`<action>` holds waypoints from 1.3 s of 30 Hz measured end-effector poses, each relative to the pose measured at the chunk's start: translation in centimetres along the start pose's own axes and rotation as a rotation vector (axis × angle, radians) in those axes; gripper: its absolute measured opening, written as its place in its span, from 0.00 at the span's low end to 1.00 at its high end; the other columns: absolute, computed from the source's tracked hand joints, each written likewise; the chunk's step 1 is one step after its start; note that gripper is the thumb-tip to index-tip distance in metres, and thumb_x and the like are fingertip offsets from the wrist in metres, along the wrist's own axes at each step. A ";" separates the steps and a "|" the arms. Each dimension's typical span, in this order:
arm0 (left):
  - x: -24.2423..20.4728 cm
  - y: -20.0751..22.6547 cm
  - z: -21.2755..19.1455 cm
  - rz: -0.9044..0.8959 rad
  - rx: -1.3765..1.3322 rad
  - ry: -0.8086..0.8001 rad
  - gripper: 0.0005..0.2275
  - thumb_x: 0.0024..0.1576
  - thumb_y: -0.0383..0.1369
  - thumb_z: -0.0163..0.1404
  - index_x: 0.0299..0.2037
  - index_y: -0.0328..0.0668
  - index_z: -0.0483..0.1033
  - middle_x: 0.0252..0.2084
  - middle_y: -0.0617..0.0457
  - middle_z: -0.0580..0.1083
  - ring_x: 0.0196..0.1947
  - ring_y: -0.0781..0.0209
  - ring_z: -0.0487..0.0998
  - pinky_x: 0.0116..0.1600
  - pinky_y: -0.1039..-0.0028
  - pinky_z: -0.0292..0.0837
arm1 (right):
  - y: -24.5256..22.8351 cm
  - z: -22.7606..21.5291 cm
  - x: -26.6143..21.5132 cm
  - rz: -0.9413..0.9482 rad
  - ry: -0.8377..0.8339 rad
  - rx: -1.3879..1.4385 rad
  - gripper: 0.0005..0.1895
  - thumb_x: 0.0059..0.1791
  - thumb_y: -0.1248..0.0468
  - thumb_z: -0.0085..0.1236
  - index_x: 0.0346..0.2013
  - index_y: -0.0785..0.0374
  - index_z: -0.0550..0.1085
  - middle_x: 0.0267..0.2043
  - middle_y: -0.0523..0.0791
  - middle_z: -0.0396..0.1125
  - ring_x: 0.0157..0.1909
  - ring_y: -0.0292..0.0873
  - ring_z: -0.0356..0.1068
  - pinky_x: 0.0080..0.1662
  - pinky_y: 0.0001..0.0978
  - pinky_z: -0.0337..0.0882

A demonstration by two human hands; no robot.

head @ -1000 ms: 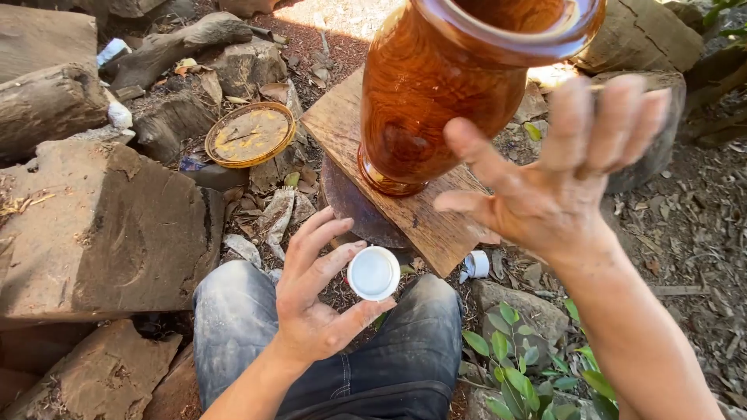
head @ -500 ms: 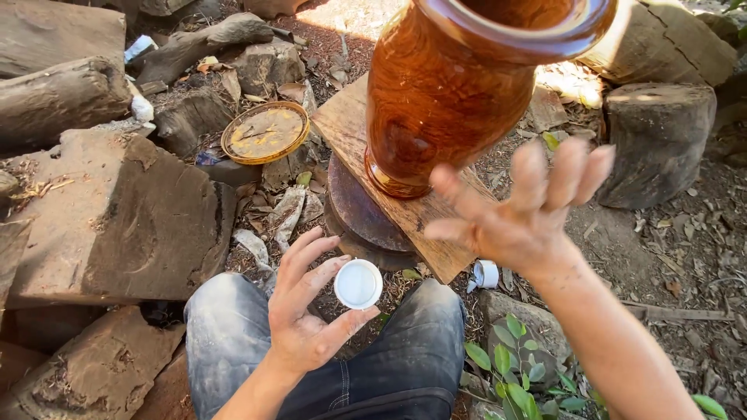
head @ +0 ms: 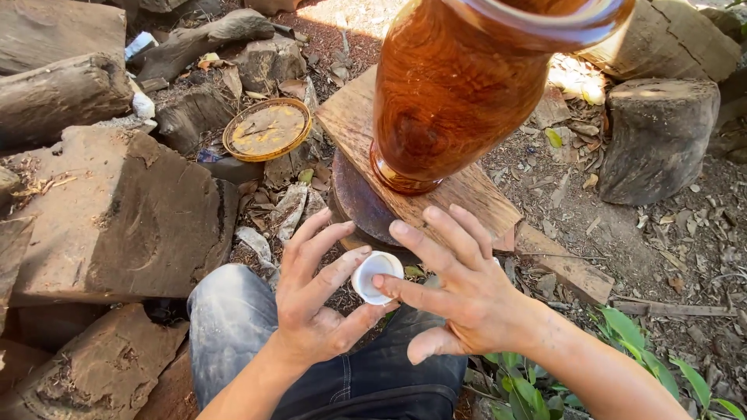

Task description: Applying a liquid finish to a large turned wooden vase by hand and rotating it on a stand.

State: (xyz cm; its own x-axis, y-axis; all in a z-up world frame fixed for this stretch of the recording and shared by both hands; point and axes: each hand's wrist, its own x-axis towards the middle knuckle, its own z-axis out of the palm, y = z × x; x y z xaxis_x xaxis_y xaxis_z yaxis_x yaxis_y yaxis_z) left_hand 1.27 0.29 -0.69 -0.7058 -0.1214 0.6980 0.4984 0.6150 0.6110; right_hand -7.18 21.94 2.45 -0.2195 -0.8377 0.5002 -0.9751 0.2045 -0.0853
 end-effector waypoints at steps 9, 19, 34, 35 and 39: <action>-0.1 -1.2 -0.3 0.090 0.039 0.014 0.19 0.59 0.44 0.59 0.54 0.43 0.75 0.59 0.39 0.72 0.64 0.30 0.73 0.68 0.47 0.72 | 0.2 -0.1 0.2 0.023 -0.021 -0.067 0.38 0.54 0.30 0.26 0.66 0.44 0.69 0.73 0.52 0.53 0.77 0.58 0.44 0.73 0.59 0.45; -0.1 -1.2 0.1 0.079 0.014 0.003 0.19 0.58 0.44 0.58 0.54 0.44 0.75 0.59 0.39 0.72 0.64 0.32 0.72 0.69 0.47 0.70 | -0.2 -0.1 -0.4 0.027 0.016 -0.144 0.37 0.55 0.30 0.25 0.66 0.44 0.69 0.73 0.50 0.55 0.76 0.57 0.44 0.73 0.58 0.44; -2.4 -1.8 0.4 -0.026 -0.072 0.024 0.23 0.54 0.44 0.64 0.58 0.50 0.72 0.61 0.42 0.72 0.67 0.33 0.71 0.72 0.43 0.67 | 11.2 -2.3 -0.6 0.007 0.171 -0.992 0.45 0.62 0.06 0.10 0.83 0.20 0.46 0.81 0.52 0.15 0.81 0.64 0.10 0.77 0.69 0.16; -2.7 -2.1 0.2 -0.029 -0.068 0.029 0.24 0.54 0.44 0.64 0.58 0.51 0.72 0.61 0.42 0.73 0.67 0.33 0.71 0.72 0.44 0.67 | 10.3 -1.7 -1.4 -0.008 0.096 -0.973 0.42 0.64 0.10 0.11 0.84 0.22 0.43 0.82 0.50 0.13 0.81 0.65 0.10 0.75 0.72 0.16; -3.0 -2.3 0.3 -0.083 -0.037 -0.002 0.21 0.51 0.44 0.64 0.52 0.44 0.77 0.59 0.43 0.73 0.66 0.35 0.71 0.70 0.46 0.66 | 13.2 -2.7 -1.3 0.070 0.355 -0.862 0.50 0.53 -0.03 0.21 0.76 0.17 0.48 0.82 0.39 0.13 0.84 0.49 0.08 0.78 0.59 0.10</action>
State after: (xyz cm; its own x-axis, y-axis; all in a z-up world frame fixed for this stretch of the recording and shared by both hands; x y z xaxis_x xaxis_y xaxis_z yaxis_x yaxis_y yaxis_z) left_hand 2.08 -0.54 -4.28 -0.7463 -0.1687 0.6438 0.4565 0.5742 0.6796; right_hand -19.67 27.10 3.01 -0.1160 -0.6345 0.7642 -0.5694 0.6729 0.4722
